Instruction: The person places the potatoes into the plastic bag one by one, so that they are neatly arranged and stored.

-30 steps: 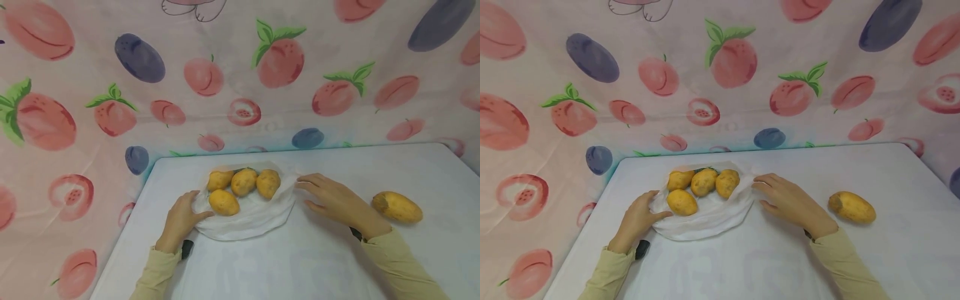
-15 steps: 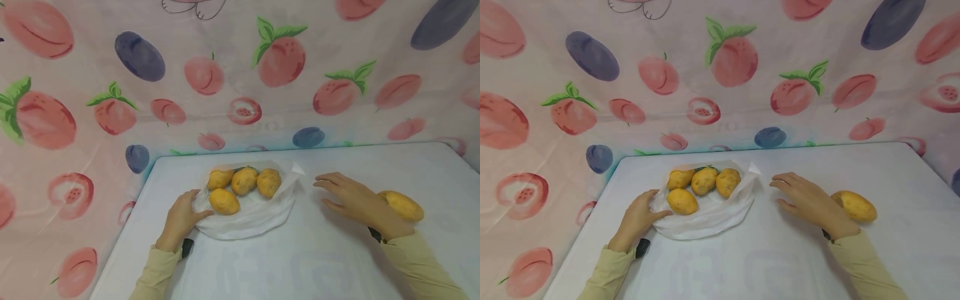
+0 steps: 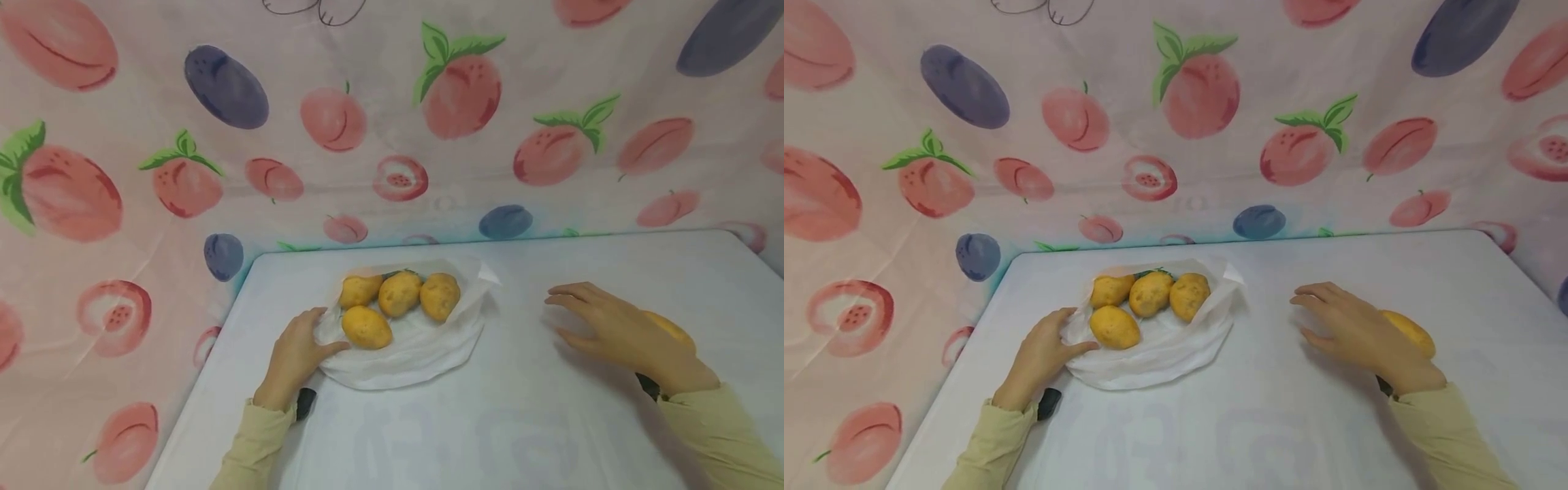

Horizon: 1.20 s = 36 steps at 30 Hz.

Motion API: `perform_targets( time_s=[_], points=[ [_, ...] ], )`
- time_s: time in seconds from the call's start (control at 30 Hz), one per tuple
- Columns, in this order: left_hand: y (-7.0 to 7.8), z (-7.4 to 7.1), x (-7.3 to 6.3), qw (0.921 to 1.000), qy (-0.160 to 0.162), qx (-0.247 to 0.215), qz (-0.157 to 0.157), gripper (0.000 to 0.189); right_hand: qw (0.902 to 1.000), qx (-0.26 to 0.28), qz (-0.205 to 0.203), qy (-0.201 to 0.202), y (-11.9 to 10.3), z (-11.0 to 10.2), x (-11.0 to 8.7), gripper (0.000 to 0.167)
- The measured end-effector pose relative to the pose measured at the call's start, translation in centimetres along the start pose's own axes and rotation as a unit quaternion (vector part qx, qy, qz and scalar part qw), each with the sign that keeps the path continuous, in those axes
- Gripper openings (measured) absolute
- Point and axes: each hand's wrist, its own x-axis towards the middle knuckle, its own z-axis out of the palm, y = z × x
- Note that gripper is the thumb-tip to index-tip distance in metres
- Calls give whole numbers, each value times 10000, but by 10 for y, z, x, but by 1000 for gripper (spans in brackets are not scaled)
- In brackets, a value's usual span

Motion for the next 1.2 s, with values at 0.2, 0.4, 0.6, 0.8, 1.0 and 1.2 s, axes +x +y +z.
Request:
perform_targets(
  time_s=[0.2, 0.4, 0.6, 0.8, 1.0, 1.2],
  points=[
    [-1, -1, 0, 10000, 9, 15, 4, 83, 9994, 53, 250, -224, 10, -2, -11, 52],
    [-2, -2, -1, 10000, -8, -34, 14, 83, 9988, 7, 450, -215, 16, -3, -20, 56],
    [-2, 0, 0, 10000, -13, -75, 54, 83, 9939, -5, 903, -638, 22, -5, -33, 56],
    [-2, 0, 1, 10000, -57, -76, -4, 84, 9910, -23, 1041, -846, 26, -6, -39, 55],
    [-2, -1, 1, 10000, -30, -31, 40, 84, 9906, 47, 1013, -914, 29, -6, -39, 53],
    [-1, -1, 1, 10000, -27, -32, 52, 83, 9898, 0, 1085, -928, 33, -5, -44, 49]
  ],
)
